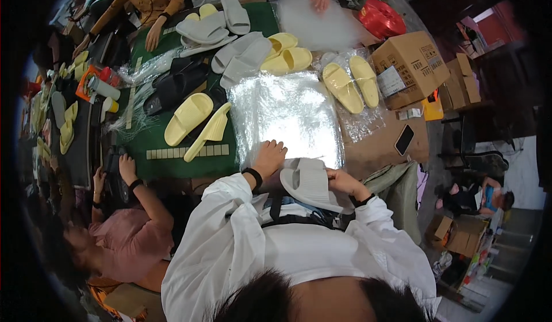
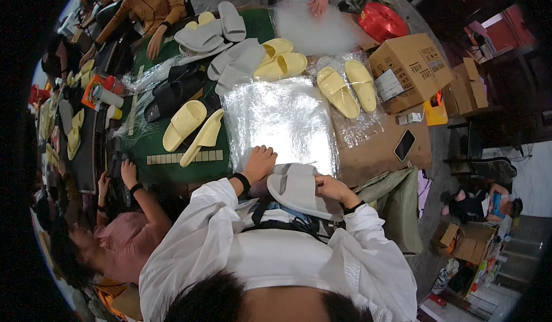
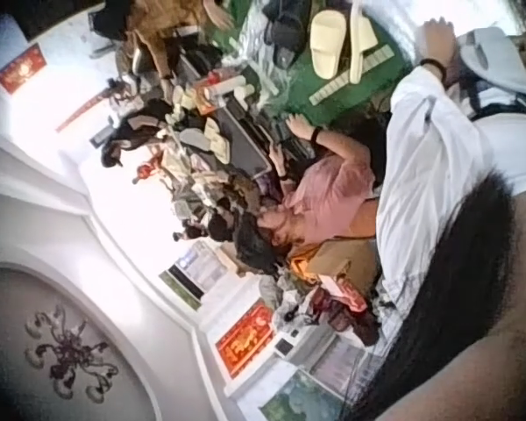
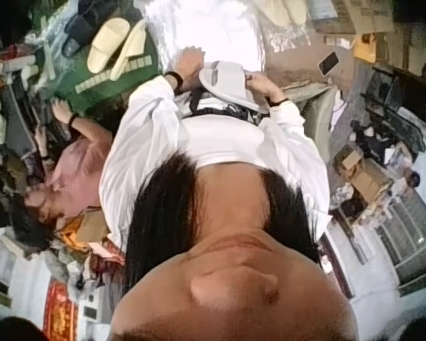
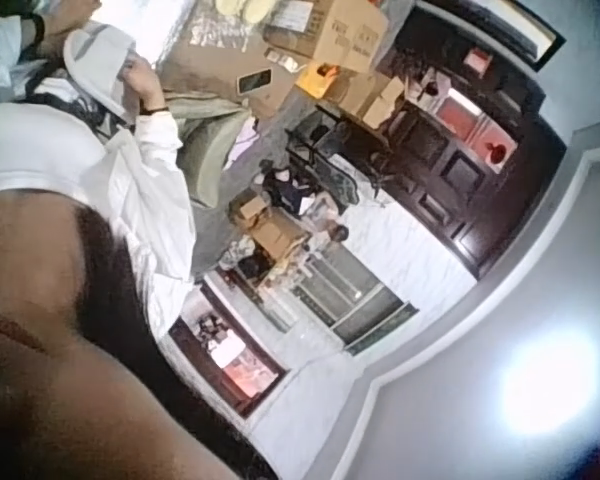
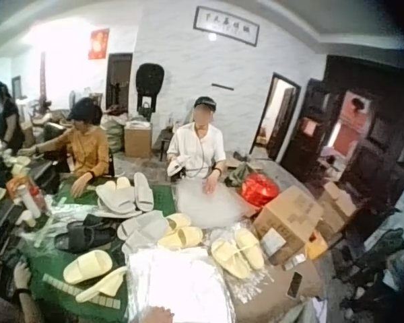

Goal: The recorder packages various colors of rubber slippers into clear plastic bags and then places the bagged slippers into a large shipping sack.

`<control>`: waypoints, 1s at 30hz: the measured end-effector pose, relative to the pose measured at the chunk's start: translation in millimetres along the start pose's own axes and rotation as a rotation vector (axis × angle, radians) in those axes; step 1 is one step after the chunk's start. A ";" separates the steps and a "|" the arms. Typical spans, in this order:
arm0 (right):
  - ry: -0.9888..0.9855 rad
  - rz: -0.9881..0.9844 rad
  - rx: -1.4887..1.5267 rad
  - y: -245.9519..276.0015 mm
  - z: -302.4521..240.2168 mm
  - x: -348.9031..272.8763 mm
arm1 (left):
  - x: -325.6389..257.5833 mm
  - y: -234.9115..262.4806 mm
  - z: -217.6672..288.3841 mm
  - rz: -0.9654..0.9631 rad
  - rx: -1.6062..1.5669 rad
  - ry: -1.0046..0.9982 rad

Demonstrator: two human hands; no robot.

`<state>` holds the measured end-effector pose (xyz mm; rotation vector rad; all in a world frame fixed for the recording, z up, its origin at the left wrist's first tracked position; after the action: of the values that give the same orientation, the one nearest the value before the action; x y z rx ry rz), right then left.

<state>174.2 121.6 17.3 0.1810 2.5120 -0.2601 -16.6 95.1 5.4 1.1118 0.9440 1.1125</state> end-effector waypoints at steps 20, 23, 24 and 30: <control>0.279 1.007 -1.014 -26.1 -55.6 -4.0 | 6.2 79.6 64.5 0.303 -0.162 -0.334; 0.335 1.020 -0.999 -18.5 -61.0 9.7 | 10.5 75.1 72.7 0.240 -0.239 -0.390; 0.378 1.031 -0.959 -18.8 -62.5 8.2 | 9.2 77.2 75.9 0.241 -0.237 -0.389; 0.107 1.178 -1.173 21.0 -31.7 43.4 | 13.4 76.4 112.2 0.001 -0.502 -0.514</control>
<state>125.4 152.3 14.4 1.0635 1.8198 1.6040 79.1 92.4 102.4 0.9094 0.2395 0.9266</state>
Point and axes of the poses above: each hand's wrist, its own x-axis towards the middle knuckle, its own y-axis out of the back of the hand, z = x × y, the point moved 8 cm from there along x, towards the middle knuckle, and after that the axes turned 11 degrees about -z, right-handed, at the moved point
